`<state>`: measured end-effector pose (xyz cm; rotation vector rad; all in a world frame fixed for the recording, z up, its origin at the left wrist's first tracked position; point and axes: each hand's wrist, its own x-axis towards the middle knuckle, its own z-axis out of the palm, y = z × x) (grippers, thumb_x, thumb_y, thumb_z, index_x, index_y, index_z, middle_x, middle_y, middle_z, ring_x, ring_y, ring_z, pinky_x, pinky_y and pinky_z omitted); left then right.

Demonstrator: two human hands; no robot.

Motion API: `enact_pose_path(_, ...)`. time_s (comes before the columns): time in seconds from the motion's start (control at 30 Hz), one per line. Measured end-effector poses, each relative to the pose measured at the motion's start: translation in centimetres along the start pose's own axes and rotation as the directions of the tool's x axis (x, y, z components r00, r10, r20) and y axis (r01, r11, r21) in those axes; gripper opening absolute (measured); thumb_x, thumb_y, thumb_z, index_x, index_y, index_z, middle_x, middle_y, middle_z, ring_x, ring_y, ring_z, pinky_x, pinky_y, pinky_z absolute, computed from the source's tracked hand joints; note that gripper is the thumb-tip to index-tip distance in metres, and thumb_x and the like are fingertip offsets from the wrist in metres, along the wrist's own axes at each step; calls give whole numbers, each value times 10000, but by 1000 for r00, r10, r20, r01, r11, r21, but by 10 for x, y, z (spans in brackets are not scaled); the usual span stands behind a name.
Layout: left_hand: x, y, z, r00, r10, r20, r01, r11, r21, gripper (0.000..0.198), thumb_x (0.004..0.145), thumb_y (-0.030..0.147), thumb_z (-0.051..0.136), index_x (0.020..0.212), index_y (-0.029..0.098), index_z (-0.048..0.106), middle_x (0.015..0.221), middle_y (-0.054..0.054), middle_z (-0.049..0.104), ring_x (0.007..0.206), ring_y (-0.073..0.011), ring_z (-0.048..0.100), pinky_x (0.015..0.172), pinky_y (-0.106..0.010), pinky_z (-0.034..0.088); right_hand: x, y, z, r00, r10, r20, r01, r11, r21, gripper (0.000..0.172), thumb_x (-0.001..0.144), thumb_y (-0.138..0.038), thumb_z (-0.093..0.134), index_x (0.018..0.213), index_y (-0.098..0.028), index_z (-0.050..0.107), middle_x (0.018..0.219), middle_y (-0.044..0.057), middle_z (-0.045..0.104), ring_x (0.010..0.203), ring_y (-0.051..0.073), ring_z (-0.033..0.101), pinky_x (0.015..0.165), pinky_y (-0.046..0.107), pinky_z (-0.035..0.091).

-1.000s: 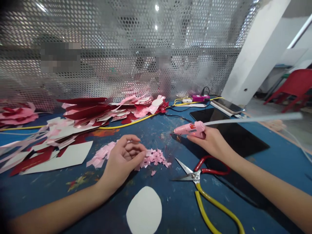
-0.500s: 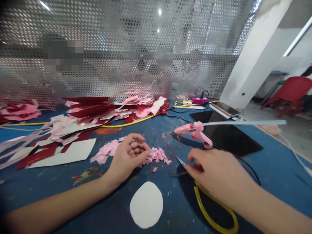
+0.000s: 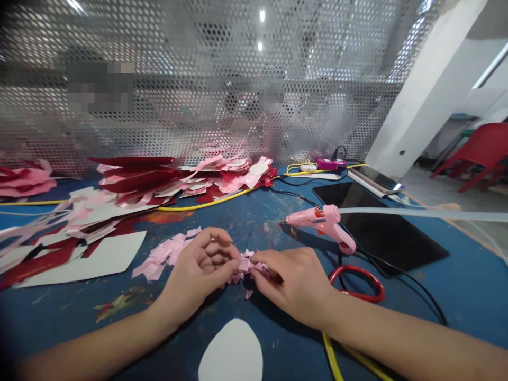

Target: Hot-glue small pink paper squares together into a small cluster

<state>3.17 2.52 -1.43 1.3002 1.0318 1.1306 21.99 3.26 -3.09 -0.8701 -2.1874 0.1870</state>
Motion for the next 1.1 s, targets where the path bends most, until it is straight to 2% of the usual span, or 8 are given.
enact_pose_path(0.3,2,-2,2,997,-53,52,55,998,-29,296,713,127,675,892,197,450,725,33,658,597,-61,578,599,-176,470,3,1,-2,1000,-24,-3,24,1000,-10,166,877,-249,530,859,-174,677,498,-53,575,420,72,492,472,210,339)
enact_pose_path(0.53,1,1,3,998,-46,39,46,999,-1,324,691,129,703,887,197,453,711,34,664,602,-68,597,607,-182,484,1,-1,-3,997,-59,-47,59,998,1,133,866,-237,553,822,-200,672,534,-43,617,461,80,546,499,199,386)
enact_pose_path(0.87,0,0,3,998,-20,67,20,1000,3,287,719,120,676,872,198,447,713,48,641,607,-52,582,610,-167,473,2,-3,-4,999,-44,-16,45,999,26,119,852,-209,551,810,-182,659,502,-63,564,428,63,480,488,202,350)
enact_pose_path(0.97,-1,0,2,997,19,81,-24,998,60,241,756,128,643,884,206,453,744,42,636,645,-63,585,615,-176,466,2,-3,-4,999,-32,-17,32,999,35,110,846,-209,551,804,-182,650,488,-71,538,415,59,458,483,201,345)
enact_pose_path(1.1,-5,-4,-2,992,73,106,-95,970,222,213,797,118,595,943,219,476,849,20,661,743,-81,593,650,-189,453,2,-4,-5,999,-19,-47,22,997,68,78,831,-179,569,799,-169,640,477,-80,516,410,46,439,494,184,356)
